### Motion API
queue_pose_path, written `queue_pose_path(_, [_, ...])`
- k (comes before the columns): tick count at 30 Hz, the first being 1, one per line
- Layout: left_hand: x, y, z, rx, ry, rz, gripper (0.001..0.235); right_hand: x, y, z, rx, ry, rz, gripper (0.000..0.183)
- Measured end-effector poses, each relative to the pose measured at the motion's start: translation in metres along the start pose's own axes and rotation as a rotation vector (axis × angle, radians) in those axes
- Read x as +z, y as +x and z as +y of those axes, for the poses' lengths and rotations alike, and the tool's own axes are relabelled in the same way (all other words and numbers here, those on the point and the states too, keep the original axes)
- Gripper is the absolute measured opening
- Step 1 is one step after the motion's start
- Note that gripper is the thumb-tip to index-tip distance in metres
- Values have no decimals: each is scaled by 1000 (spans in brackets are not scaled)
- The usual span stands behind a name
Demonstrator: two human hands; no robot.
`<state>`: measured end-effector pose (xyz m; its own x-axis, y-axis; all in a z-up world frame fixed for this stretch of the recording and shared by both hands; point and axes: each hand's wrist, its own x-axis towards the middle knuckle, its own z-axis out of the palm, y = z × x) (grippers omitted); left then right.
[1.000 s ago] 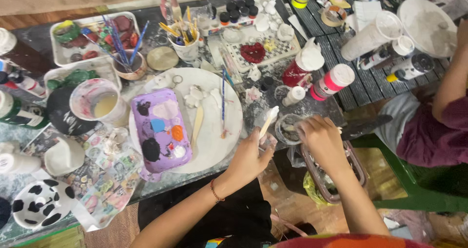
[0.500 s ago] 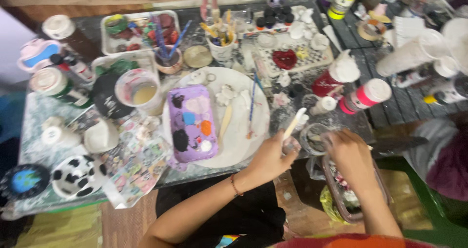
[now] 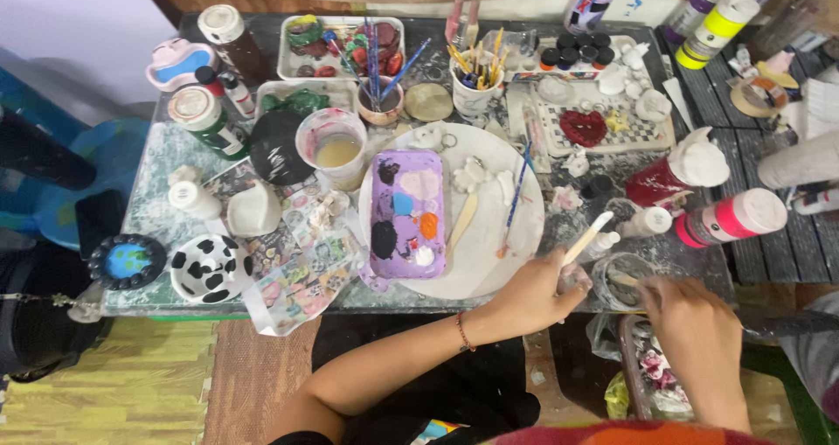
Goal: The person mixes paints on a palette using a wooden stick, then uses a brush to apply paint to small ceramic figurines. They handle multiple paint containers and brushes while working at a cluttered craft table.
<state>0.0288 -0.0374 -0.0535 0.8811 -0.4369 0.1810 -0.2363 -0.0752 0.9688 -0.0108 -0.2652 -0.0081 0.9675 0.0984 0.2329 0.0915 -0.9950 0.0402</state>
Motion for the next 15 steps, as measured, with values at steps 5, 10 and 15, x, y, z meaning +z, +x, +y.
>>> queue_pose_path(5, [1,0,-1,-80,-58,-59,39,2,0,1,-93,-56,63,11])
queue_pose_path(10, [0,3,-5,-99,-55,-50,40,-2,4,-6,-131,-61,76,7])
queue_pose_path(15, [-1,4,-8,-93,-68,-54,39,-3,6,-10,-99,-69,54,7])
